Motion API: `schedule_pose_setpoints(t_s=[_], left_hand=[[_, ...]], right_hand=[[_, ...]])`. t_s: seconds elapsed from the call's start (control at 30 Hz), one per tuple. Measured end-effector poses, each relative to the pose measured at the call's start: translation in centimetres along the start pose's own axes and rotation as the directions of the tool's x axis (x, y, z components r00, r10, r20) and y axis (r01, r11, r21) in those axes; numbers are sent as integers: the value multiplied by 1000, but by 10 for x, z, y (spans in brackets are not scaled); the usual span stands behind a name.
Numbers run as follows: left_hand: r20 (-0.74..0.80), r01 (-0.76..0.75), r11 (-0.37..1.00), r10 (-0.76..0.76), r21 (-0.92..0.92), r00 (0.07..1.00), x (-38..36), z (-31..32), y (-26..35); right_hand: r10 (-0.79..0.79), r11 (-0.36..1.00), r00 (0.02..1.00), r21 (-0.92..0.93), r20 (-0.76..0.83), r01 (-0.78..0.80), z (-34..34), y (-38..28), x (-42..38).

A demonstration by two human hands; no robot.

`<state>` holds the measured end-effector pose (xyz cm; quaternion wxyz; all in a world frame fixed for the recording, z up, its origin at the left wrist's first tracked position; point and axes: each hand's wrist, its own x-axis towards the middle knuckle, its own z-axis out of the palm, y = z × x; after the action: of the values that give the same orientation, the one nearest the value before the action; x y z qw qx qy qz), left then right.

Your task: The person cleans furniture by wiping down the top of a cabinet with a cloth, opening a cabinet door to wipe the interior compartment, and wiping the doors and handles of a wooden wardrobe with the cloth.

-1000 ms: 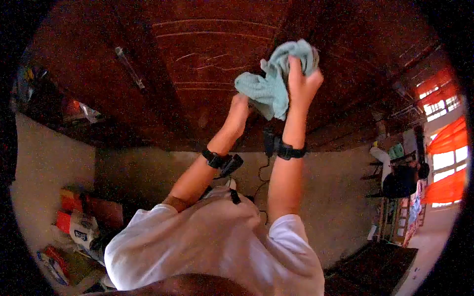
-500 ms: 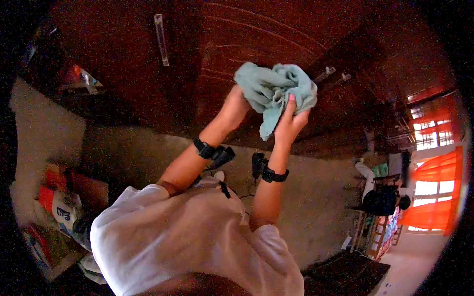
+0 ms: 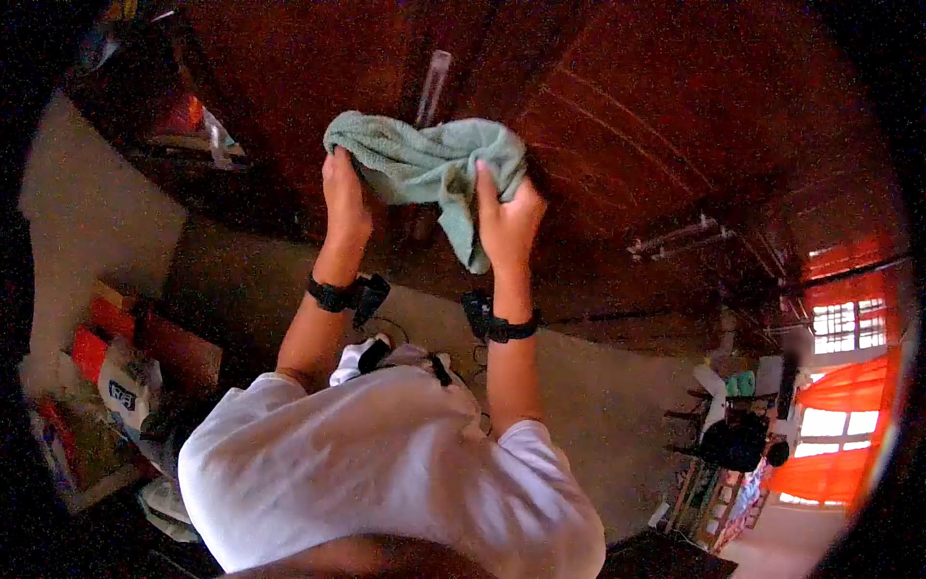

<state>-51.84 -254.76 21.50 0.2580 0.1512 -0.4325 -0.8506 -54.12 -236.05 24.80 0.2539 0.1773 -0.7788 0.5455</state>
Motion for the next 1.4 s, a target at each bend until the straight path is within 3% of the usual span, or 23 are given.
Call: schedule_pose_setpoints(t_s=[0.07,0.13,0.17,0.2,0.27,0.37,0.4,0.5,0.57,0.63,0.67,0.7,0.8,0.83,0.9,0.93,0.97,1.03,1.07,1.13,1.23,1.3,1.4], left_hand=[[-36,-52,990,57,131,998,4,3,25],[128,-483,846,465,226,876,12,7,33],[129,-488,844,470,222,873,16,7,35],[228,-500,796,446,341,865,16,7,34],[445,-570,654,373,497,815,22,3,26],[435,-392,809,191,438,880,8,1,11],[479,-456,792,241,406,844,7,-3,-1],[539,-140,886,-138,443,831,1,-16,-20],[550,-113,872,-195,476,812,6,-28,-40],[564,-90,857,-251,508,787,9,-36,-47],[510,-249,556,-383,793,770,12,-42,-44],[408,-385,150,-475,911,780,15,-47,-42],[324,-226,240,-545,944,773,36,-88,-91],[323,-234,229,-534,945,782,38,-89,-85],[716,-436,693,-165,574,678,34,-93,-72],[749,-420,786,-81,454,657,34,-89,-62],[749,-424,772,-99,474,656,38,-86,-49],[738,-239,875,-176,420,652,42,-65,-7],[690,-276,870,-96,409,718,33,-50,20],[663,-283,817,-154,502,732,38,-37,47],[651,-284,789,-184,544,736,34,-30,54],[411,-27,852,-223,522,884,20,-22,51],[450,-17,840,-273,542,851,24,-37,28]], right_hand=[[-153,988,984,-13,-93,153,11,-32,24],[-250,968,958,-36,-139,247,19,-59,43],[-344,931,921,-192,-183,310,22,-70,52],[-441,868,872,-346,-210,356,23,-75,57],[-466,864,852,-329,-239,381,33,-67,62],[-430,891,869,-270,-242,366,48,-59,54],[-377,916,902,-233,-211,328,51,-56,47],[-322,938,929,-193,-180,288,60,-39,31],[-316,943,932,-171,-179,287,67,-22,19],[-187,973,975,-159,-117,167,70,-10,0],[-180,970,980,-183,-87,162,71,-2,-8],[-165,977,984,-151,-66,154,73,5,-18],[-177,970,984,-172,1,174,73,26,-38],[-62,979,993,-187,99,80,71,29,-44],[69,981,979,-192,192,-31,71,28,-44],[70,992,979,-116,189,-48,69,24,-43],[68,997,981,-40,181,-62,68,18,-40],[78,996,989,22,124,-81,56,-18,-21],[63,998,993,14,96,-65,52,-25,-15],[-61,998,998,-1,31,61,53,-23,-6],[33,999,998,-4,44,-33,63,1,-18],[2,999,999,-53,33,0,70,27,-35],[135,990,984,-51,113,-130,72,37,-45]])
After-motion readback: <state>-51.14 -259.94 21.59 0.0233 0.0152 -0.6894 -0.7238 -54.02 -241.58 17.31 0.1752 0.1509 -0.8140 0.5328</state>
